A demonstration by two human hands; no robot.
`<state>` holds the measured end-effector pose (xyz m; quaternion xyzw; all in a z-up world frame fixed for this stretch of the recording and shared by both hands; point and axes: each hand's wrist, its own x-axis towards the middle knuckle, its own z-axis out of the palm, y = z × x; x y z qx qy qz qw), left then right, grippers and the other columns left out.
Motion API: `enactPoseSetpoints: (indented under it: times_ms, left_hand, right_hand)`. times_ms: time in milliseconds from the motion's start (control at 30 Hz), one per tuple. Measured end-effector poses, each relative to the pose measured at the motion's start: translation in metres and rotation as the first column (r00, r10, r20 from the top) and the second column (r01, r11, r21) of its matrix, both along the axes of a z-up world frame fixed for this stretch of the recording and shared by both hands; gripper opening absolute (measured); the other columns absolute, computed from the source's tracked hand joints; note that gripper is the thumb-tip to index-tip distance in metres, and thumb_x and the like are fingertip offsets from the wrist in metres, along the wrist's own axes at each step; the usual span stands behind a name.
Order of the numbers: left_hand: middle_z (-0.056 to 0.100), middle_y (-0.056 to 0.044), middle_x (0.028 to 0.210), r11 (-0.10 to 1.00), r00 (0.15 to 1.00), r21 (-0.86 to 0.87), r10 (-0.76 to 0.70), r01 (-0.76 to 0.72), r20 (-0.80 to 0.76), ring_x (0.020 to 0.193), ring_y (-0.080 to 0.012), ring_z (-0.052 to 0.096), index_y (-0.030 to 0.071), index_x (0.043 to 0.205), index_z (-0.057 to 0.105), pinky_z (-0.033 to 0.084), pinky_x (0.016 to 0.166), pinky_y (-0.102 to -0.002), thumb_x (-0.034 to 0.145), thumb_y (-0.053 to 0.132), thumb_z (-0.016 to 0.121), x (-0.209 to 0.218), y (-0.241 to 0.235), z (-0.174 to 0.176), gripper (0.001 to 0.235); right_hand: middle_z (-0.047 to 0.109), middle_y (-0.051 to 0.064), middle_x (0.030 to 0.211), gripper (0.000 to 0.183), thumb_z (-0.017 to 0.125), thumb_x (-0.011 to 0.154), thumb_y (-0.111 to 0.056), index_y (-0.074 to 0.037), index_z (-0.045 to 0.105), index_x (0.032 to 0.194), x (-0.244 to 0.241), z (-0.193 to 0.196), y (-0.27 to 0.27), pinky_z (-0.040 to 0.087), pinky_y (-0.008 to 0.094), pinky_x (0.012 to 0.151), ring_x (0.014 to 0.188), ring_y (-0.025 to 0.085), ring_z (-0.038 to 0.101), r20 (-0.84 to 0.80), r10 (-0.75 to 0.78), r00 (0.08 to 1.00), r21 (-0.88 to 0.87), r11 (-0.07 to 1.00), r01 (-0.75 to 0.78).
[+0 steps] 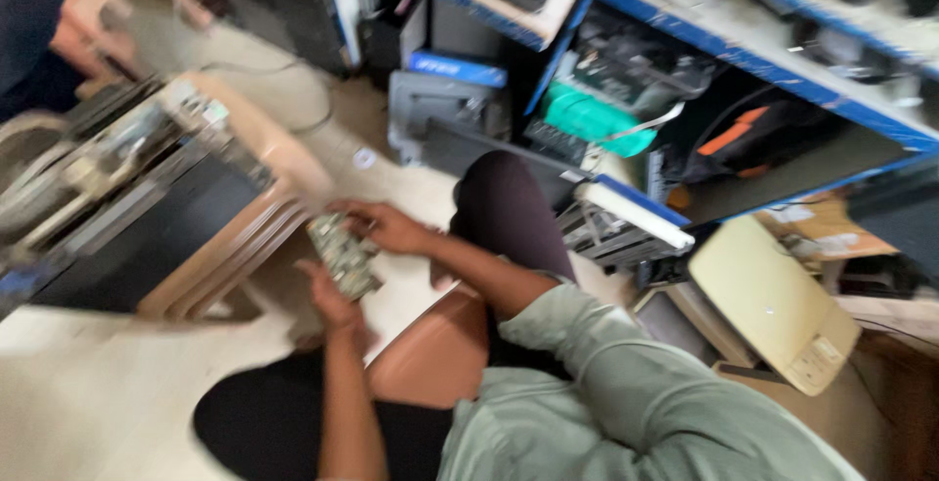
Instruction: The person removes a circuit board from a disassembled printer using a screwdriver, then reinserts it and secures it with screws. The person also adjusts internal components and wires within the printer chassis.
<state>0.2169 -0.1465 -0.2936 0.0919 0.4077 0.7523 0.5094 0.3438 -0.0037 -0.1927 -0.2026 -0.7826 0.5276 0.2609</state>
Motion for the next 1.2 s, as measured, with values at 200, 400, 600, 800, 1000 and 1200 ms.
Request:
enactPoseSetpoints:
  times_ms: [200, 400, 600, 800, 1000, 1200]
  left_hand:
    - [0.069, -0.013, 0.132, 0.987, 0.896, -0.036, 0.157, -0.157, 0.415, 0.11, -0.0242, 0.072, -0.003, 0.157, 0.045, 0.06, 0.098, -0.036, 0.111, 0.048, 0.025, 0.044, 0.033, 0.036, 0.072]
    - [0.069, -0.009, 0.104, 0.907, 0.928, 0.249, -0.367, 0.341, 0.068, 0.06, -0.0174, 0.064, 0.011, 0.155, 0.039, 0.044, 0.041, -0.028, 0.101, 0.075, 0.019, 0.157, 0.075, 0.108, 0.085]
    - [0.071, -0.007, 0.096, 0.677, 0.714, 0.293, -0.699, 0.675, -0.029, 0.057, -0.0153, 0.063, 0.009, 0.148, 0.046, 0.037, 0.04, -0.024, 0.099, 0.08, 0.02, 0.281, 0.101, 0.138, 0.091]
    - [0.071, -0.009, 0.111, 0.498, 0.535, 0.264, -0.841, 0.826, -0.087, 0.072, -0.0166, 0.069, 0.007, 0.149, 0.045, 0.047, 0.049, -0.03, 0.096, 0.079, 0.021, 0.339, 0.124, 0.133, 0.092]
    - [0.069, -0.007, 0.113, 0.565, 0.591, 0.213, -0.802, 0.797, -0.085, 0.067, -0.0139, 0.065, 0.01, 0.155, 0.043, 0.042, 0.046, -0.027, 0.1, 0.077, 0.021, 0.323, 0.101, 0.111, 0.09]
    - [0.07, -0.004, 0.111, 0.689, 0.702, 0.136, -0.703, 0.712, -0.114, 0.062, -0.0115, 0.061, 0.011, 0.155, 0.043, 0.035, 0.041, -0.024, 0.099, 0.075, 0.022, 0.306, 0.087, 0.108, 0.088]
  right_hand:
    - [0.064, 0.005, 0.124, 0.042, 0.057, 0.109, -0.023, -0.01, 0.059, 0.149, 0.033, 0.021, -0.001, 0.049, 0.033, 0.095, 0.101, 0.015, 0.056, -0.074, -0.225, 0.972, -0.524, 0.837, 0.154]
    - [0.041, -0.009, 0.079, 0.056, 0.048, 0.111, -0.024, -0.013, 0.039, 0.164, 0.145, 0.063, -0.029, 0.034, 0.021, 0.046, 0.064, 0.004, 0.037, -0.142, -0.57, 0.809, -0.626, 0.685, 0.372]
    - [0.039, -0.004, 0.072, 0.061, 0.042, 0.111, -0.035, -0.015, 0.023, 0.166, 0.28, 0.077, -0.041, 0.037, 0.027, 0.038, 0.05, 0.011, 0.04, -0.305, -0.75, 0.587, -0.728, 0.581, 0.365]
    - [0.05, 0.002, 0.087, 0.065, 0.043, 0.107, -0.046, -0.019, 0.024, 0.163, 0.347, 0.066, -0.045, 0.041, 0.03, 0.043, 0.063, 0.01, 0.046, -0.319, -0.851, 0.416, -0.814, 0.471, 0.34]
    - [0.066, 0.006, 0.123, 0.058, 0.035, 0.107, -0.044, -0.018, 0.03, 0.158, 0.333, 0.034, -0.053, 0.046, 0.027, 0.054, 0.08, 0.014, 0.057, -0.293, -0.85, 0.437, -0.857, 0.436, 0.274]
    - [0.063, 0.015, 0.128, 0.05, 0.035, 0.11, -0.041, -0.015, 0.038, 0.152, 0.309, 0.028, -0.038, 0.053, 0.027, 0.076, 0.095, 0.017, 0.064, -0.338, -0.813, 0.474, -0.885, 0.447, 0.135]
